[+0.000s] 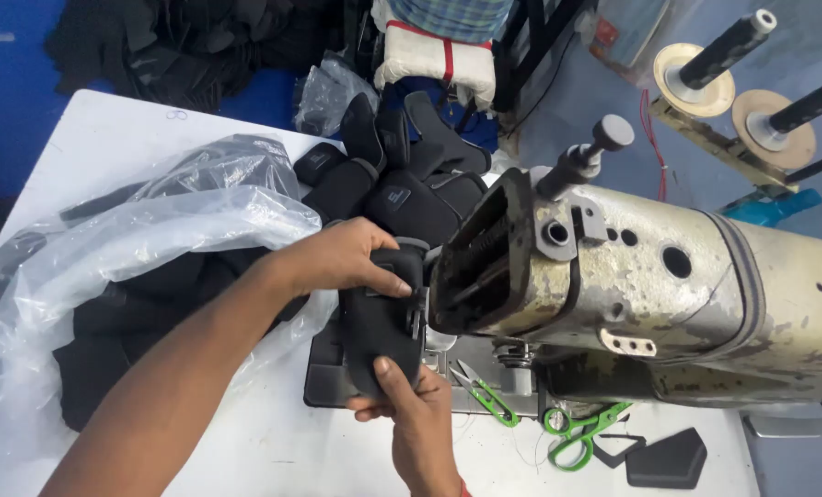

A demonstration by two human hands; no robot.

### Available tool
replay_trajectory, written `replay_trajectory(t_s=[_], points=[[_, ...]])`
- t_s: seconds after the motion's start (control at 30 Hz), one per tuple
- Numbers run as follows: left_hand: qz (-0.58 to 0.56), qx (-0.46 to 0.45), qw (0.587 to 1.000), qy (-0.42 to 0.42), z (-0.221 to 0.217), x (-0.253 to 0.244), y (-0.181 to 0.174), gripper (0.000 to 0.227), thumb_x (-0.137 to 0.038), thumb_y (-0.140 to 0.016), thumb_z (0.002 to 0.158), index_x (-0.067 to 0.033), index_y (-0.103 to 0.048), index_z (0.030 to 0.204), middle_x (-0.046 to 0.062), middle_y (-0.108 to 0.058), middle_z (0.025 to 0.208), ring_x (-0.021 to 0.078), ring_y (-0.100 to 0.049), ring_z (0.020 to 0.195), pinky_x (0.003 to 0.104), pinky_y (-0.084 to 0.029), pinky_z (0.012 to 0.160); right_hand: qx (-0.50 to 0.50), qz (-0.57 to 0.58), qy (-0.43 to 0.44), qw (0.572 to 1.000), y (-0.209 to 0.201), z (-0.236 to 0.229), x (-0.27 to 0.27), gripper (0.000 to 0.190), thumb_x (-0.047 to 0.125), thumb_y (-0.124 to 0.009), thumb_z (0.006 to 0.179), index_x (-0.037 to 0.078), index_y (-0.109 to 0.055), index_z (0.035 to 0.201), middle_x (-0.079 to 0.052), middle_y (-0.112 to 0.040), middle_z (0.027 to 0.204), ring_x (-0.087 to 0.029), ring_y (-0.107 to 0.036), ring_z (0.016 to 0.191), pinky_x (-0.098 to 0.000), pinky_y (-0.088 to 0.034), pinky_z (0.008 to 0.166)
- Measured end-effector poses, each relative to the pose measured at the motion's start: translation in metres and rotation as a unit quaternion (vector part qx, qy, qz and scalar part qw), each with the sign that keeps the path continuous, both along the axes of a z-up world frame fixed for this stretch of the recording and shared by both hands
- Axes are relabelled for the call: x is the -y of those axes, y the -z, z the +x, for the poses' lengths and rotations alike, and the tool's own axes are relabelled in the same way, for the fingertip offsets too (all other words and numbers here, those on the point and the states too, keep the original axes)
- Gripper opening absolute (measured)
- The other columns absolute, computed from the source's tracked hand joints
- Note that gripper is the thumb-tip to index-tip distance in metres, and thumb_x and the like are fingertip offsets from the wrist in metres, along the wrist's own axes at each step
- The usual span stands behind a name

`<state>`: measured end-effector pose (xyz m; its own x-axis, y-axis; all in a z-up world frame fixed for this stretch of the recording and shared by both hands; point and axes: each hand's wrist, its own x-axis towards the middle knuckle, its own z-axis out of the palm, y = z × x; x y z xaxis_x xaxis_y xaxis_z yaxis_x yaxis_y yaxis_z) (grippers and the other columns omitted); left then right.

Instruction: Inspecting and sorting black shoe upper components at a stitching station.

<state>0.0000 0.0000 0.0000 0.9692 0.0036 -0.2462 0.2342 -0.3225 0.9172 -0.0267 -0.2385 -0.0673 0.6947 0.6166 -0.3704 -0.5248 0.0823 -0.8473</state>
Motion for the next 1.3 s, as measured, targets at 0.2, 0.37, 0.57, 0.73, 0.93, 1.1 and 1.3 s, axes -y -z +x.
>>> replay_trajectory(t_s=[0.2, 0.37, 0.57, 0.73, 0.93, 1.1, 1.3], points=[[-0.024, -0.002, 1.000, -0.020, 0.011, -0.010, -0.001, 0.037, -0.027, -0.087, 0.071, -0.0003, -0.078, 0.094, 0.004, -0.076, 0.079, 0.0102, -0.067, 0.071, 0.028, -0.054, 0.066, -0.009, -0.023, 0.036, 0.999, -0.028, -0.003, -0.019, 0.031, 0.025, -0.067, 0.094, -0.005, -0.075, 0.094, -0.014, -0.080, 0.081, -0.017, -0.071, 0.055, -0.0284, -0.055, 0.049], [-0.036, 0.019, 0.997, -0.061, -0.004, -0.020, 0.001, 0.038, -0.025, -0.086, 0.073, -0.0012, -0.077, 0.100, 0.004, -0.078, 0.085, 0.0089, -0.068, 0.077, 0.027, -0.054, 0.072, 0.030, -0.049, 0.065, 0.996, -0.017, -0.010, -0.021, 0.032, 0.024, -0.068, 0.096, -0.006, -0.078, 0.088, -0.017, -0.081, 0.081, -0.018, -0.073, 0.058, -0.0293, -0.057, 0.053], [-0.071, 0.005, 0.992, -0.108, -0.045, -0.019, -0.003, 0.034, -0.022, -0.083, 0.077, -0.0011, -0.075, 0.102, 0.004, -0.078, 0.087, 0.0093, -0.068, 0.077, 0.028, -0.055, 0.072, 0.063, -0.093, 0.095, 0.989, -0.028, -0.011, -0.015, 0.028, 0.023, -0.067, 0.093, -0.002, -0.076, 0.087, -0.016, -0.082, 0.081, -0.018, -0.074, 0.059, -0.0297, -0.058, 0.055], [-0.163, 0.004, 0.977, -0.134, -0.087, -0.005, -0.002, 0.033, -0.019, -0.084, 0.077, 0.0025, -0.074, 0.101, 0.008, -0.076, 0.087, 0.0109, -0.068, 0.078, 0.028, -0.056, 0.071, 0.075, -0.107, 0.127, 0.983, -0.026, -0.007, -0.005, 0.028, 0.023, -0.068, 0.094, -0.002, -0.077, 0.085, -0.015, -0.078, 0.075, -0.020, -0.074, 0.058, -0.0300, -0.055, 0.053], [-0.176, -0.045, 0.966, -0.186, -0.104, 0.002, 0.015, 0.038, -0.019, -0.083, 0.074, 0.0035, -0.076, 0.104, 0.010, -0.078, 0.088, 0.0140, -0.071, 0.078, 0.027, -0.055, 0.071, 0.047, -0.055, 0.146, 0.987, -0.019, -0.009, -0.012, 0.031, 0.025, -0.070, 0.095, -0.002, -0.072, 0.080, -0.014, -0.077, 0.072, -0.021, -0.075, 0.060, -0.0310, -0.056, 0.056], [-0.336, -0.098, 0.913, -0.211, -0.127, 0.030, 0.059, 0.047, -0.021, -0.081, 0.074, 0.0041, -0.073, 0.112, 0.015, -0.078, 0.084, 0.0192, -0.072, 0.061, 0.032, -0.057, 0.052, 0.078, 0.006, 0.142, 0.987, 0.001, -0.013, -0.002, 0.025, 0.020, -0.070, 0.099, -0.004, -0.073, 0.090, -0.005, -0.069, 0.075, -0.011, -0.065, 0.065, -0.0279, -0.057, 0.064], [-0.437, -0.058, 0.877, -0.194, -0.139, 0.090, 0.074, 0.046, -0.027, -0.079, 0.082, 0.0080, -0.066, 0.109, 0.018, -0.079, 0.086, 0.0234, -0.078, 0.067, 0.032, -0.063, 0.057, 0.020, -0.014, 0.163, 0.986, -0.020, -0.007, 0.008, 0.020, 0.012, -0.067, 0.094, -0.004, -0.073, 0.104, -0.006, -0.073, 0.085, -0.010, -0.065, 0.071, -0.0243, -0.051, 0.065]])
